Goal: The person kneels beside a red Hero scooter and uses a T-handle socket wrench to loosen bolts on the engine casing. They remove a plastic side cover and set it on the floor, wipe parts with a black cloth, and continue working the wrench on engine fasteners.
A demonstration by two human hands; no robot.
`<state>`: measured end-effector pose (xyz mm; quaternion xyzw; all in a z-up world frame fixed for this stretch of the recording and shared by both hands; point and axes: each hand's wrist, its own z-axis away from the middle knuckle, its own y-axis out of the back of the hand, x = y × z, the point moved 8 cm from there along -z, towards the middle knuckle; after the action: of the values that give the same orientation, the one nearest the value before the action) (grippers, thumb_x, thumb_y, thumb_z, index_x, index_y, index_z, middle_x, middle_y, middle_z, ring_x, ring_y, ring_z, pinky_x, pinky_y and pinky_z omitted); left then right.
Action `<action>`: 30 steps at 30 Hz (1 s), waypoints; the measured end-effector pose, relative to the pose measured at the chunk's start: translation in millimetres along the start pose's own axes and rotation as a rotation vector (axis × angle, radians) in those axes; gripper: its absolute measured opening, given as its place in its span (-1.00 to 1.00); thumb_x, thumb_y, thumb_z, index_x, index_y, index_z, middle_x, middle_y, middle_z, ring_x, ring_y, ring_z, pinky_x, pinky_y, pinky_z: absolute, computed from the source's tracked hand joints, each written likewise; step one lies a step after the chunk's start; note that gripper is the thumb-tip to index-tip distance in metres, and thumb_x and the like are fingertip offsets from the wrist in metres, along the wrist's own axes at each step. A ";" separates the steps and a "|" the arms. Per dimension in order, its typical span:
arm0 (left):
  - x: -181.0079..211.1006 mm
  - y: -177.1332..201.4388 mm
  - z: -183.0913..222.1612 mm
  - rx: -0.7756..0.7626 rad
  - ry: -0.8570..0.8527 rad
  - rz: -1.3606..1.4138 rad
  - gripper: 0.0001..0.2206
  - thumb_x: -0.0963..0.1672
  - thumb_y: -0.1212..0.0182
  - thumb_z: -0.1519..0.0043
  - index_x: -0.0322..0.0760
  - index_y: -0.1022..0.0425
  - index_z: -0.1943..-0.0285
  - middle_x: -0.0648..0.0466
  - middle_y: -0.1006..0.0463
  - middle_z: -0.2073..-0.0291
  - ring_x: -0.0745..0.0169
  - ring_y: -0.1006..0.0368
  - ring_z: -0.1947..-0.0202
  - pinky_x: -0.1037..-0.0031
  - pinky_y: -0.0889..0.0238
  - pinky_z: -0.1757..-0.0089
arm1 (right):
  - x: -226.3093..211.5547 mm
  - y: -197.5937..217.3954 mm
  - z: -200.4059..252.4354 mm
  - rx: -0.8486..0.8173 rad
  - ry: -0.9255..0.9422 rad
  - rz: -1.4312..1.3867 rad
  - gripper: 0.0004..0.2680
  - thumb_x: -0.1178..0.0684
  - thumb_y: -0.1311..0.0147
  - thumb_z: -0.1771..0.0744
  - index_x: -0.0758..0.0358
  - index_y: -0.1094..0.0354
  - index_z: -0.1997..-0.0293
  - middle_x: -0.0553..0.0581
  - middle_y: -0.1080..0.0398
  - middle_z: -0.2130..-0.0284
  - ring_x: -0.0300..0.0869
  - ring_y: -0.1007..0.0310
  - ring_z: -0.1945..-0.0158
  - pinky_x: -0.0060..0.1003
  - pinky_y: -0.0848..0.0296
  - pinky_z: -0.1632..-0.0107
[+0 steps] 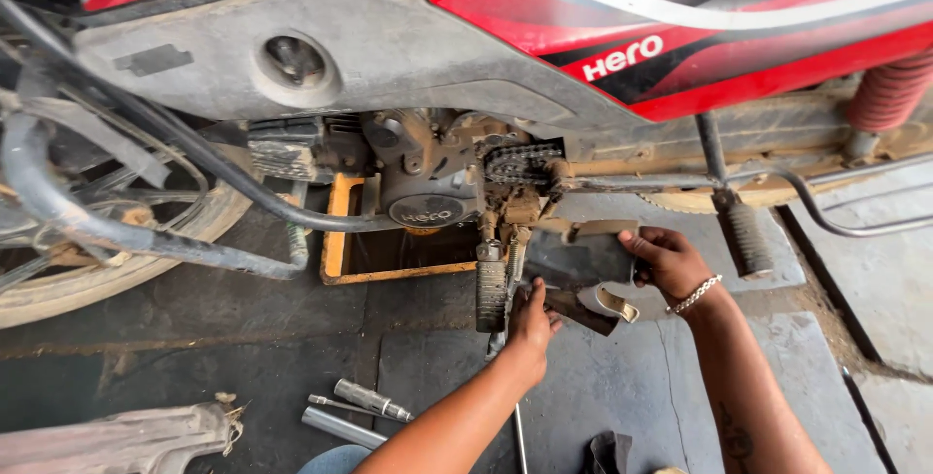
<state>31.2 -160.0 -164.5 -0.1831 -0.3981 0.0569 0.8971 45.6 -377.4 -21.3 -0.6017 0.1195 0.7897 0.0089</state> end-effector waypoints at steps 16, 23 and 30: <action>-14.7 -33.7 -42.6 -0.001 0.039 -0.390 -0.31 0.21 -0.29 -0.14 -0.34 -0.34 -0.19 0.08 -0.46 0.17 0.30 -0.43 0.29 0.38 -0.41 0.29 | 133.2 76.0 7.1 0.355 -0.339 -0.663 -0.79 -0.11 -0.12 -0.39 0.10 -0.32 0.38 -0.05 -0.26 0.62 -0.27 -0.15 0.59 -0.35 -0.16 0.52; -23.5 -32.8 -47.6 -0.118 0.164 -0.476 -0.30 0.30 -0.07 -0.18 -0.25 -0.37 -0.18 0.11 -0.44 0.12 0.37 -0.48 0.25 0.47 -0.47 0.32 | 148.0 72.8 -0.1 0.341 -0.350 -0.739 -0.83 -0.08 -0.09 -0.38 0.07 -0.31 0.37 -0.07 -0.23 0.62 -0.30 -0.10 0.58 -0.36 -0.10 0.51; -38.3 -36.7 -57.4 -0.089 0.197 -0.511 -0.34 0.32 0.11 -0.23 -0.16 -0.32 -0.17 0.15 -0.45 0.14 0.37 -0.52 0.29 0.52 -0.41 0.36 | 155.8 70.8 -11.5 0.313 -0.366 -0.758 -0.78 -0.12 -0.13 -0.37 0.08 -0.28 0.42 -0.04 -0.20 0.65 -0.26 -0.08 0.61 -0.34 -0.10 0.52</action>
<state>45.9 -219.7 -212.7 -0.1204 -0.3444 -0.2069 0.9078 2.4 -468.6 -159.9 -0.4449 0.0051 0.7964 0.4096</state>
